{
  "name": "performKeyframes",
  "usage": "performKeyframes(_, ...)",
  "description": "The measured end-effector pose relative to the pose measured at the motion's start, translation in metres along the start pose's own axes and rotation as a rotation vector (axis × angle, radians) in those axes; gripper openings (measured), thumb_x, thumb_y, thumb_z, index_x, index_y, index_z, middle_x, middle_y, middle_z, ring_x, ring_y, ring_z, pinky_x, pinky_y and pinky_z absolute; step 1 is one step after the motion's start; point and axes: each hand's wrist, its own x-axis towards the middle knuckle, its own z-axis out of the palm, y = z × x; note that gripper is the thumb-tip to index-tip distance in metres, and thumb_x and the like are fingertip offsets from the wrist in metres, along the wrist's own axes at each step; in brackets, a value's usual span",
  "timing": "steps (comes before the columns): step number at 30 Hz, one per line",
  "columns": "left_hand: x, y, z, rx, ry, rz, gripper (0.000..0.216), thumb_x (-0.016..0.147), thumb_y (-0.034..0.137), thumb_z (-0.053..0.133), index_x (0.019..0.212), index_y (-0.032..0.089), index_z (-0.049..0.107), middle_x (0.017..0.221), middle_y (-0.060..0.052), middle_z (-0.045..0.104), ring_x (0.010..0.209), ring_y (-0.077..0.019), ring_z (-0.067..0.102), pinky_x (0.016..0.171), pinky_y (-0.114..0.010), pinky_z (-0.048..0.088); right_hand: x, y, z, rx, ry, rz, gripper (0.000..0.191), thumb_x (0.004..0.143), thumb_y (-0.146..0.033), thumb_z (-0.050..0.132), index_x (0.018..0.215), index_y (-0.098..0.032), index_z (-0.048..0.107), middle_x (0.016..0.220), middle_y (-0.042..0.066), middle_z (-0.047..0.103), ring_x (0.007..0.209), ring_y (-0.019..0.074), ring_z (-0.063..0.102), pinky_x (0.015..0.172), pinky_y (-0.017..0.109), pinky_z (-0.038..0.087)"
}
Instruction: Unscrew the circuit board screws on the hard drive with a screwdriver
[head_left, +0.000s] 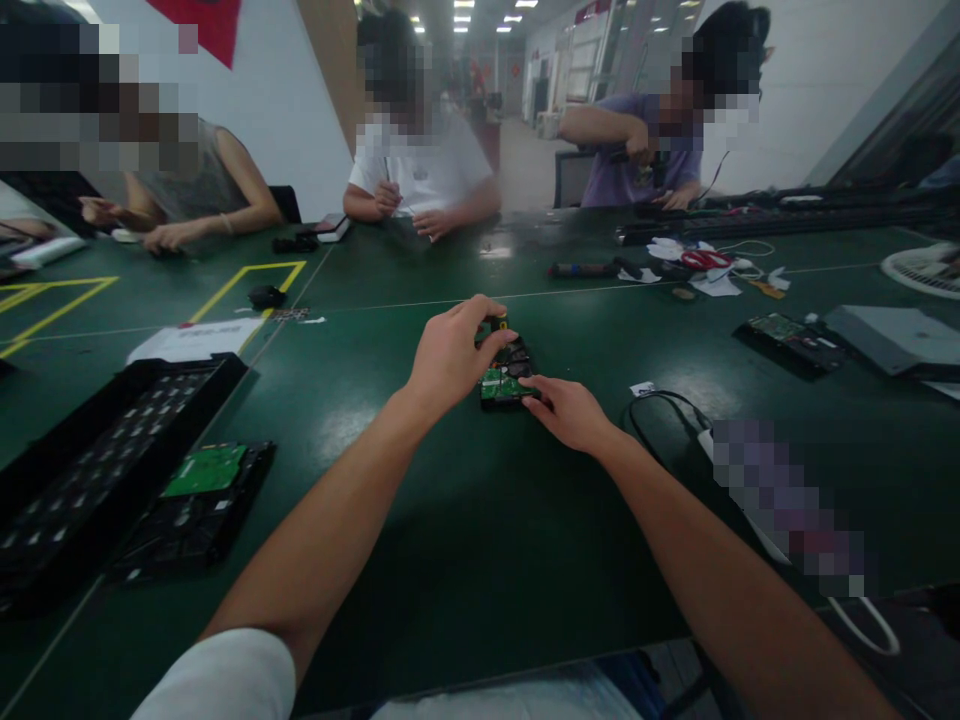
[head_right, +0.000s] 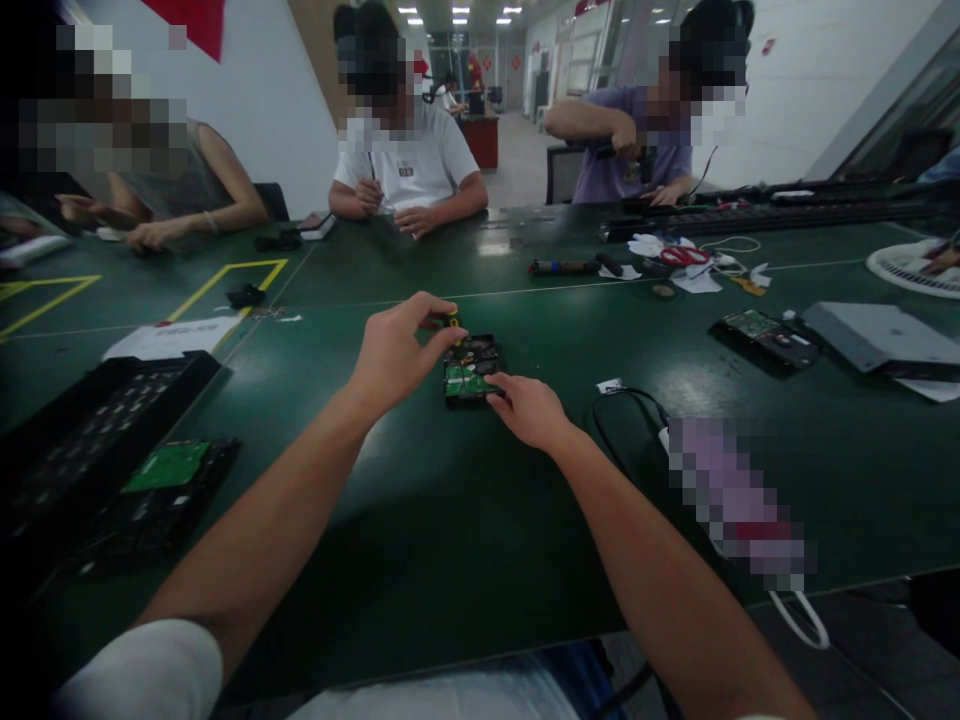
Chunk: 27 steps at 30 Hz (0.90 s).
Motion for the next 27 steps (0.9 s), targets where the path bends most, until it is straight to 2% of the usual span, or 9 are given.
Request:
performKeyframes(4,0.0003,0.0010,0.0006,-0.032,-0.003,-0.013,0.020,0.092,0.028,0.076,0.108,0.021,0.066,0.102,-0.004,0.076,0.091,-0.0190,0.073,0.085,-0.034,0.057,0.0001,0.0014,0.0011,0.009,0.010,-0.011,0.041,0.106,-0.040,0.055,0.143,-0.024,0.064,0.105,0.008,0.074,0.083,0.0193,0.066,0.071,0.030,0.043)
performKeyframes(7,0.0014,0.0010,-0.0006,-0.048,-0.001,0.031,0.015,0.094,0.022,0.072,0.108,0.023,0.069,0.108,-0.004,0.073,0.094,-0.0179,0.071,0.089,-0.035,0.058,0.0000,0.0020,0.0015,0.018,0.018,-0.011,0.041,0.106,-0.040,0.056,0.142,-0.025,0.064,0.105,0.007,0.074,0.084,0.0194,0.066,0.073,0.030,0.044)
performKeyframes(12,0.0023,-0.0013,-0.0017,-0.046,0.017,0.051,0.020,0.095,0.016,0.066,0.112,0.023,0.073,0.111,-0.005,0.071,0.097,-0.0180,0.070,0.091,-0.035,0.058,0.0000,0.0019,0.0018,0.007,0.013,-0.009,0.041,0.106,-0.040,0.055,0.143,-0.025,0.064,0.107,0.008,0.075,0.084,0.0199,0.066,0.073,0.030,0.044)
performKeyframes(15,0.0018,-0.0025,-0.0017,-0.036,-0.005,0.051,0.017,0.095,0.018,0.067,0.111,0.022,0.072,0.112,-0.005,0.075,0.097,-0.0185,0.072,0.094,-0.036,0.057,0.0004,0.0015,0.0017,-0.009,0.007,-0.007,0.041,0.106,-0.040,0.054,0.143,-0.025,0.064,0.106,0.008,0.075,0.084,0.0200,0.066,0.072,0.031,0.044)
performKeyframes(21,0.0004,-0.0004,0.0011,-0.050,-0.011,-0.042,0.023,0.090,0.029,0.077,0.109,0.022,0.065,0.109,-0.005,0.077,0.096,-0.0207,0.074,0.089,-0.036,0.058,-0.0002,0.0002,-0.0005,0.002,0.003,-0.010,0.041,0.105,-0.040,0.055,0.143,-0.024,0.064,0.108,0.009,0.074,0.084,0.0200,0.066,0.071,0.030,0.044)
performKeyframes(24,0.0008,0.0007,0.0015,-0.087,-0.013,-0.033,0.023,0.090,0.026,0.077,0.107,0.022,0.063,0.105,-0.004,0.076,0.096,-0.0198,0.073,0.089,-0.036,0.058,-0.0004,0.0013,0.0000,0.004,0.005,-0.009,0.042,0.106,-0.041,0.055,0.144,-0.025,0.063,0.108,0.008,0.074,0.085,0.0201,0.066,0.072,0.030,0.043)
performKeyframes(27,0.0020,0.0005,0.0001,-0.090,-0.016,0.027,0.018,0.092,0.020,0.072,0.108,0.021,0.064,0.110,-0.004,0.072,0.096,-0.0181,0.071,0.089,-0.035,0.058,-0.0001,0.0031,0.0017,0.007,0.010,-0.014,0.042,0.105,-0.042,0.055,0.143,-0.026,0.064,0.108,0.008,0.074,0.086,0.0201,0.066,0.073,0.030,0.044)
